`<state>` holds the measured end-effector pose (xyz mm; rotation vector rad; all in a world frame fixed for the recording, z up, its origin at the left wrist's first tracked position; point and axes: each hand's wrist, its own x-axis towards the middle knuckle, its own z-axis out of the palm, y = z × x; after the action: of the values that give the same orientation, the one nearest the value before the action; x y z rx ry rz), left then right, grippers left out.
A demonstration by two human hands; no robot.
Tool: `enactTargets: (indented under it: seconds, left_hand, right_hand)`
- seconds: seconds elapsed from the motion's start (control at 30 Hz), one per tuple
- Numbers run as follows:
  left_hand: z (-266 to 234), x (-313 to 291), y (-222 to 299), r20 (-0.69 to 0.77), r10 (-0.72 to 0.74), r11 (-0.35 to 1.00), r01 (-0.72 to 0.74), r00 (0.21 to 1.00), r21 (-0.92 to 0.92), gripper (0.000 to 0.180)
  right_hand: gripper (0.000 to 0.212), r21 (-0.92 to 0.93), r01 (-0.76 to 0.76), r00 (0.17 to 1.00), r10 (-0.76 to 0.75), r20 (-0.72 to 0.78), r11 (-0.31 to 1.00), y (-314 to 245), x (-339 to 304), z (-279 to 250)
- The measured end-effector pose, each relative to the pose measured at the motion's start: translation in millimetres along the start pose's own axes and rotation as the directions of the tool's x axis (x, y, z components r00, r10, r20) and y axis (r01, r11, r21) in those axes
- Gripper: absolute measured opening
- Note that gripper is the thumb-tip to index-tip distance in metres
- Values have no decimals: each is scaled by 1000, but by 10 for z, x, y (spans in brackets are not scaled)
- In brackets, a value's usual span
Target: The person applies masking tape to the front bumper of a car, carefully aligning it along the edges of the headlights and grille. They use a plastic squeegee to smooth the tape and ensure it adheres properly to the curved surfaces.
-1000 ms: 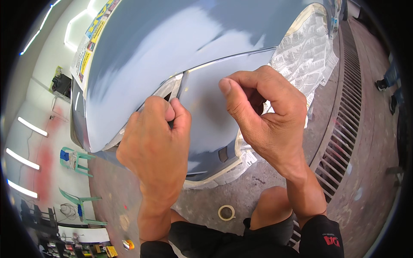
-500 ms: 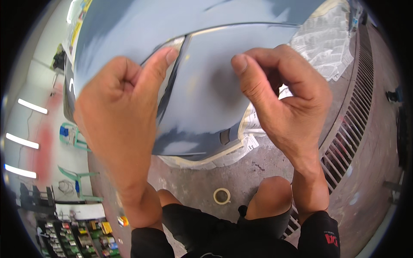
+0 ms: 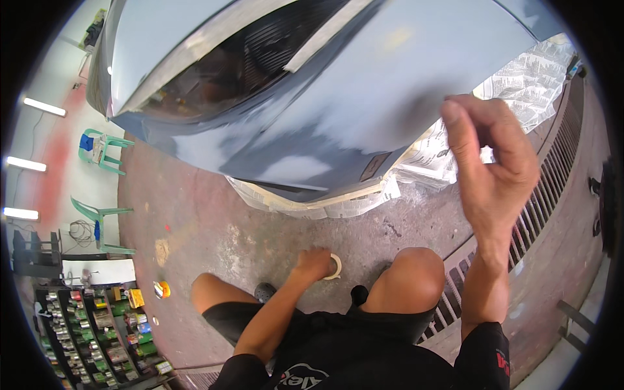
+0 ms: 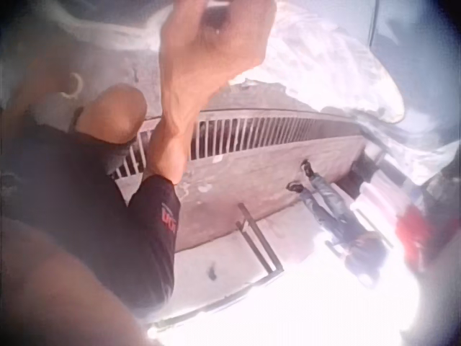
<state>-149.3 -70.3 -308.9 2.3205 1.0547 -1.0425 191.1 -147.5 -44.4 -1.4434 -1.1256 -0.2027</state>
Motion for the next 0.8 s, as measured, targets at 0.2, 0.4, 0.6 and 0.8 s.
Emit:
enactTargets:
  seconds: [0.2, 0.4, 0.6, 0.8]
  left_hand:
    - [1772, 646, -119, -175, 158, 987, -159, 972, 6, 56]
    - [2407, 777, -423, -334, 159, 982, -185, 929, -49, 45]
    - [1710, 610, -184, -544, -83, 802, -268, 835, -534, 46]
    - [1484, 634, -384, -541, -370, 573, -273, 755, -773, 46]
  right_hand:
    - [13, 37, 42, 996, -45, 75, 998, -426, -164, 340]
    - [9, -42, -103, 956, 111, 271, 994, -573, -572, 586]
    - [7, -115, -71, 888, 115, 445, 991, -944, -706, 613]
    - [18, -71, -92, 658, 114, 745, 993, -1610, -954, 1221]
